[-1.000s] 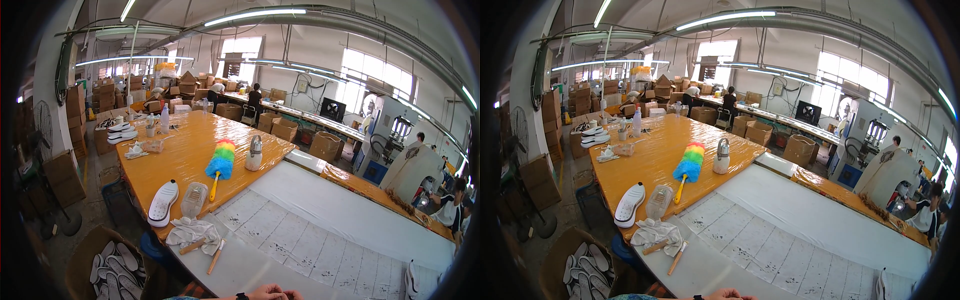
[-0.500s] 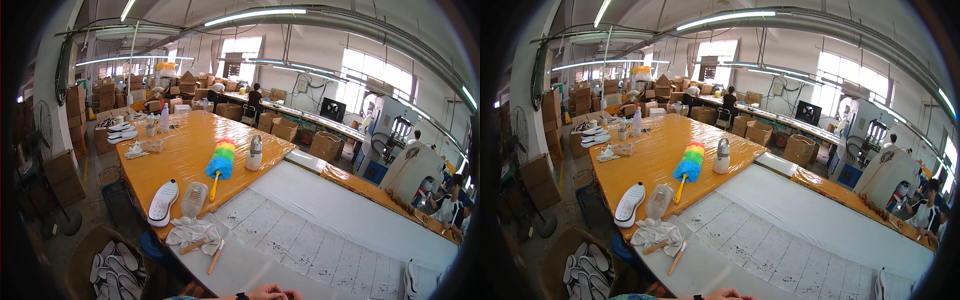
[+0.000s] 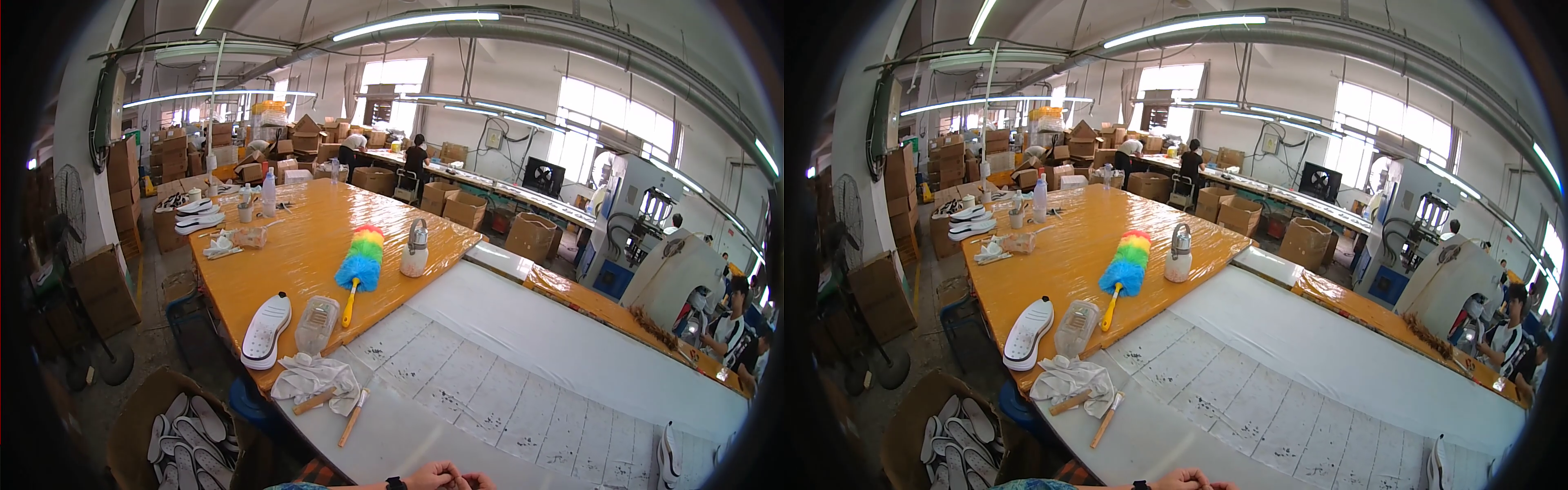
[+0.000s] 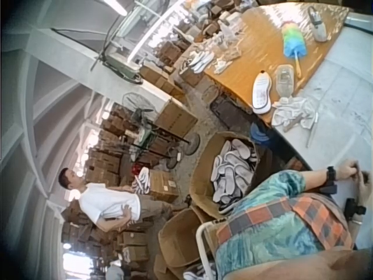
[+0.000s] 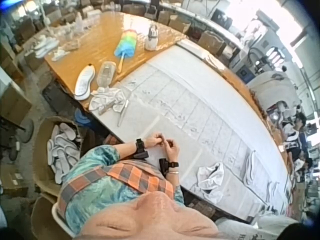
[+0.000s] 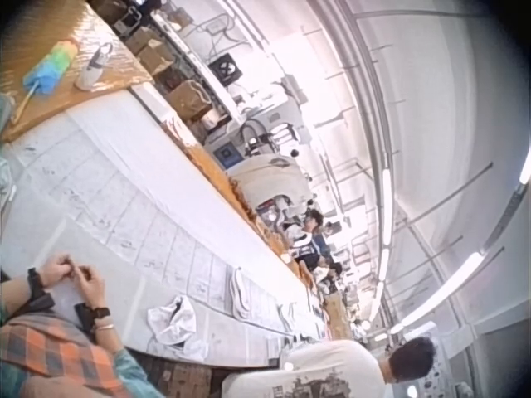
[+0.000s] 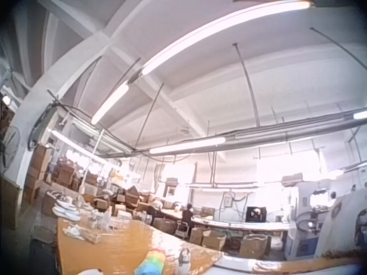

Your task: Picking up shoe soles and uppers from a conveyor and a bin, then stacking them on a workspace.

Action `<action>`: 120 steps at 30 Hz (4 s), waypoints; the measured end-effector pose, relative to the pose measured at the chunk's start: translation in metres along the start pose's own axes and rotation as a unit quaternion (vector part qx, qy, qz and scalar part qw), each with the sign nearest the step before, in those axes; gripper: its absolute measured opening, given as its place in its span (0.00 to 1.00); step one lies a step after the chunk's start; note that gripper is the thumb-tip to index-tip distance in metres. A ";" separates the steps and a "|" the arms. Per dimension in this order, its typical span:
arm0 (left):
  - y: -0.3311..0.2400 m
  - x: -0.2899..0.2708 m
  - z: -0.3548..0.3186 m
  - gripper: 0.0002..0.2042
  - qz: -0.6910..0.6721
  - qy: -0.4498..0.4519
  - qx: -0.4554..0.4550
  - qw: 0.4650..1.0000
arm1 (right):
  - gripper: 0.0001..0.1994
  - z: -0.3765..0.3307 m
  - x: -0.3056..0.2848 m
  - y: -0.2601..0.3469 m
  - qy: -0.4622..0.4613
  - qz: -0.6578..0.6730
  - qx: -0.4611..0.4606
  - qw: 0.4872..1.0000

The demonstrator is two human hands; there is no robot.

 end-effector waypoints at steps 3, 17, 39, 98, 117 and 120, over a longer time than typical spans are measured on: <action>0.005 -0.001 0.002 0.05 -0.007 -0.004 -0.012 1.000 | 0.07 0.000 -0.002 -0.002 -0.004 0.005 0.011 1.000; -0.001 0.020 0.001 0.07 0.028 0.022 -0.004 0.999 | 0.08 -0.006 -0.017 -0.007 0.000 -0.038 -0.013 0.999; 0.001 0.039 0.000 0.07 0.048 0.024 -0.006 0.999 | 0.07 -0.017 -0.032 -0.005 -0.005 -0.021 0.005 1.000; 0.029 0.075 0.008 0.06 -0.021 0.033 -0.023 0.999 | 0.07 -0.030 -0.072 -0.019 -0.003 -0.047 -0.016 0.999; 0.038 0.082 0.011 0.08 -0.061 0.010 -0.064 0.996 | 0.09 -0.038 -0.089 -0.009 -0.012 0.014 0.028 0.999; 0.038 0.083 0.012 0.08 -0.069 0.010 -0.055 0.996 | 0.10 -0.039 -0.092 -0.022 -0.017 0.020 0.040 0.999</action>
Point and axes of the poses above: each hand's wrist, its own z-axis towards the middle knuckle, its own x-axis out of the palm, y = z × x, the point moved 5 cm from there along z, towards the middle knuckle, and after that the axes turned 4 degrees about y, right-handed, at the moved point
